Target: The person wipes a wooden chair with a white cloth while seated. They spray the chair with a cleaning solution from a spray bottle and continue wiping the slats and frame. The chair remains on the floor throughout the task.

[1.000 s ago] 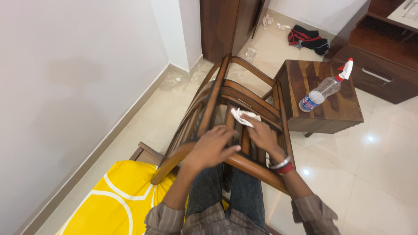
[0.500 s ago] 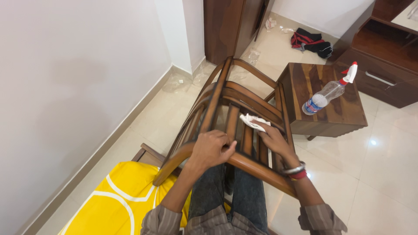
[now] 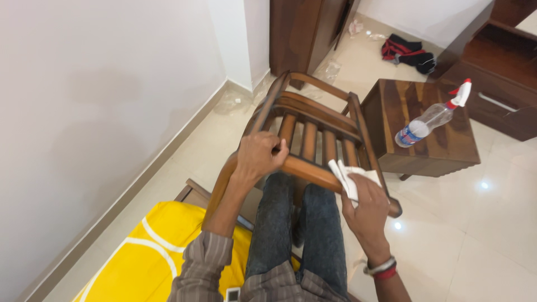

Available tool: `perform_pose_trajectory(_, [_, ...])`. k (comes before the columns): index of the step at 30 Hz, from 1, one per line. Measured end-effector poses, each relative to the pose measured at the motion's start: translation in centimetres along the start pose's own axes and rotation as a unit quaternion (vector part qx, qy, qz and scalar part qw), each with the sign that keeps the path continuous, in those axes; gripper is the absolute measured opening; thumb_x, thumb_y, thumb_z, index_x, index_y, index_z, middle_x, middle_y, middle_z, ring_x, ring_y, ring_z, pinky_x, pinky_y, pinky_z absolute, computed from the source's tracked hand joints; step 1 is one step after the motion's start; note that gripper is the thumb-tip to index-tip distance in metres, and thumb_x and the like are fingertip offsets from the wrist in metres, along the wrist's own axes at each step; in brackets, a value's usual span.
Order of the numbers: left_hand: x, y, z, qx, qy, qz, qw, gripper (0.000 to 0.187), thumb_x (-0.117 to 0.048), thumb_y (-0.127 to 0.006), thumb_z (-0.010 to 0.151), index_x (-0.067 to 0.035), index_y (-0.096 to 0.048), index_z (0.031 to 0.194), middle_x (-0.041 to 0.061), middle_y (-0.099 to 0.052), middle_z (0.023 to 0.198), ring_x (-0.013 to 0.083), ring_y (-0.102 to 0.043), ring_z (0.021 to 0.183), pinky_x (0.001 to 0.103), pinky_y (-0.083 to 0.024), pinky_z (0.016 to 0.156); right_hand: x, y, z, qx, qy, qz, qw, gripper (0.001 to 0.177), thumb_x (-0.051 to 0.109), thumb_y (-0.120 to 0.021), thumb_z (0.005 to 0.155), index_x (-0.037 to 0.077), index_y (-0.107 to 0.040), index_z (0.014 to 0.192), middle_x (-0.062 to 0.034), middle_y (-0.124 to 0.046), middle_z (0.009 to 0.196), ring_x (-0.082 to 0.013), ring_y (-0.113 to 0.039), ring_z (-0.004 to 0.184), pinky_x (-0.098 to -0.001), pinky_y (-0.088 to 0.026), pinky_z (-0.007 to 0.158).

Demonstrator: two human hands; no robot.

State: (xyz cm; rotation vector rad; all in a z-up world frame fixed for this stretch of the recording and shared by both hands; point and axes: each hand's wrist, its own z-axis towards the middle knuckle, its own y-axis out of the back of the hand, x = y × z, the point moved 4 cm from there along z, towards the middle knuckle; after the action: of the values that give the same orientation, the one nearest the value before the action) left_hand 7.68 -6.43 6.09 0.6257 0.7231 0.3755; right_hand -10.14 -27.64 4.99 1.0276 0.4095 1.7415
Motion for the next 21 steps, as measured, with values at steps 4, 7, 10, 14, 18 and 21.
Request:
perform_pose_trajectory(4, [0.9, 0.6, 0.8, -0.032, -0.026, 0.004, 0.999, 0.028, -0.020, -0.070, 0.086, -0.002, -0.071, 0.065, 0.012, -0.066, 0.063, 0.0304, -0.063, 0.053, 0.042, -0.051, 0.053, 0.1, -0.8, 2.1, 0.039, 0.046, -0.051, 0.997, 0.057, 0.036, -0.089, 0.070, 0.002, -0.069, 0.110, -0.0175, -0.071, 0.104, -0.0346, -0.069, 0.095, -0.0441, -0.055, 0.081])
perform_pose_trajectory(7, [1.7, 0.8, 1.3, -0.032, -0.021, 0.001, 0.999, 0.027, -0.021, -0.069, 0.086, -0.002, -0.073, 0.068, 0.011, -0.067, 0.063, 0.0289, -0.062, 0.052, 0.041, -0.051, 0.053, -0.6, -1.1, 3.3, 0.044, -0.016, -0.117, 0.992, 0.048, 0.026, -0.089, 0.068, 0.006, -0.073, 0.109, -0.0135, -0.071, 0.099, -0.0318, -0.069, 0.091, -0.0422, -0.055, 0.076])
perform_pose_trajectory(10, [2.6, 0.7, 1.7, -0.023, -0.004, -0.001, 1.000, 0.028, -0.021, -0.068, 0.087, -0.002, -0.073, 0.067, 0.011, -0.067, 0.061, 0.0280, -0.061, 0.049, 0.040, -0.050, 0.052, -0.6, -1.6, 3.8, 0.019, 0.021, -0.122, 0.992, 0.043, 0.025, -0.090, 0.068, 0.006, -0.074, 0.104, -0.0096, -0.070, 0.095, -0.0290, -0.069, 0.087, -0.0411, -0.055, 0.074])
perform_pose_trajectory(14, [3.9, 0.9, 2.4, -0.012, 0.023, 0.001, 1.000, 0.031, -0.021, -0.068, 0.087, -0.002, -0.072, 0.064, 0.011, -0.065, 0.057, 0.0278, -0.059, 0.045, 0.040, -0.048, 0.050, -1.0, -2.9, 5.0, 0.003, 0.034, -0.152, 0.988, 0.042, 0.029, -0.093, 0.069, 0.006, -0.076, 0.100, -0.0084, -0.069, 0.089, -0.0267, -0.069, 0.080, -0.0387, -0.055, 0.070])
perform_pose_trajectory(18, [4.5, 1.1, 3.1, -0.017, 0.017, 0.005, 1.000, 0.031, -0.021, -0.068, 0.087, -0.002, -0.070, 0.063, 0.011, -0.063, 0.057, 0.0277, -0.058, 0.046, 0.041, -0.047, 0.049, -1.5, -4.0, 6.0, 0.002, 0.037, -0.179, 0.983, 0.043, 0.033, -0.094, 0.069, 0.007, -0.076, 0.098, -0.0081, -0.070, 0.087, -0.0260, -0.069, 0.077, -0.0378, -0.055, 0.068])
perform_pose_trajectory(21, [4.8, 1.4, 3.2, -0.043, 0.013, -0.004, 0.999, 0.028, -0.021, -0.071, 0.086, -0.002, -0.069, 0.065, 0.013, -0.062, 0.061, 0.0300, -0.058, 0.051, 0.043, -0.046, 0.049, -2.1, -4.5, 6.2, 0.007, 0.044, -0.186, 0.982, 0.044, 0.034, -0.092, 0.069, 0.006, -0.076, 0.099, -0.0084, -0.071, 0.091, -0.0253, -0.070, 0.082, -0.0368, -0.056, 0.071])
